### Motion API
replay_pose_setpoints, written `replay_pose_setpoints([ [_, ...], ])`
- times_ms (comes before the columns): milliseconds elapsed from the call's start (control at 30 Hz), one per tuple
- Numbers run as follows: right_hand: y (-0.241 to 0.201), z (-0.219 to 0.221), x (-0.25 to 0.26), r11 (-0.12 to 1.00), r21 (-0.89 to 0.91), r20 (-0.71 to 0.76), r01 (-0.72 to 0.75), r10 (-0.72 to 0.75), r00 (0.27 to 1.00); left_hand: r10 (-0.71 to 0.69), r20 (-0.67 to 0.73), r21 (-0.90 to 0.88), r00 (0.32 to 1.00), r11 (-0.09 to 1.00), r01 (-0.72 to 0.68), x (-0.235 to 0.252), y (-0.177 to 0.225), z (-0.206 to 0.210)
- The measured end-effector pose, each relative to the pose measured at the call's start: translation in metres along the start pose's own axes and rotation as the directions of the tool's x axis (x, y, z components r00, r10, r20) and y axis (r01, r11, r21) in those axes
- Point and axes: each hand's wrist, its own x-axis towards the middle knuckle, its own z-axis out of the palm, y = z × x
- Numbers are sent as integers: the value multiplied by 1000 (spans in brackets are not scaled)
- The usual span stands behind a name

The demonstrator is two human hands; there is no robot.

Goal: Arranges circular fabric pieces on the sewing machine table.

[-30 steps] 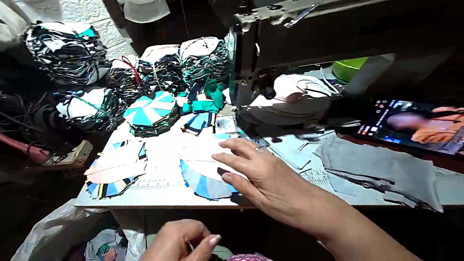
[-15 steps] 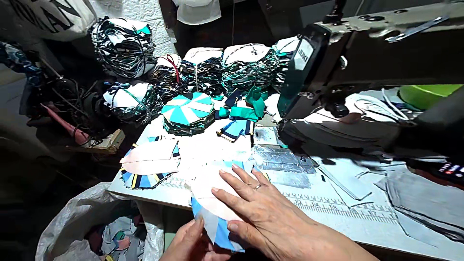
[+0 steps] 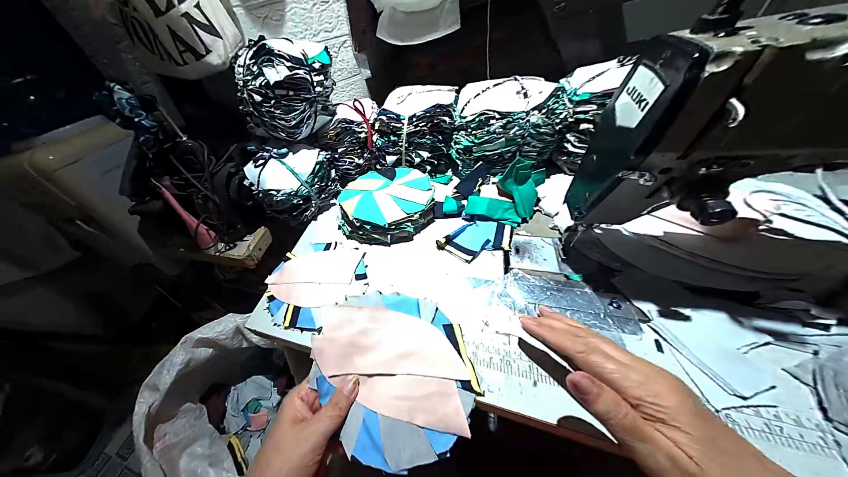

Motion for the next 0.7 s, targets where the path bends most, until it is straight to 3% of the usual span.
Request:
replay_pose_setpoints([
  [133, -1, 0, -1, 999, -29, -14, 27, -27, 1000, 90, -5, -81, 996, 993, -90, 16, 18, -11],
  [333, -1, 1, -3, 997, -68, -12, 22, -23, 1000, 111, -199, -76, 974, 989, -129, 58, 52, -36],
  [533, 1, 2, -4, 997, -69, -30, 32, -34, 999, 63, -340, -188, 938, 973, -133, 90, 59, -44],
  [700, 0, 1, -4, 998, -61, -28, 29, -30, 999, 26, -324, -168, 946, 982, -85, 96, 54, -47],
])
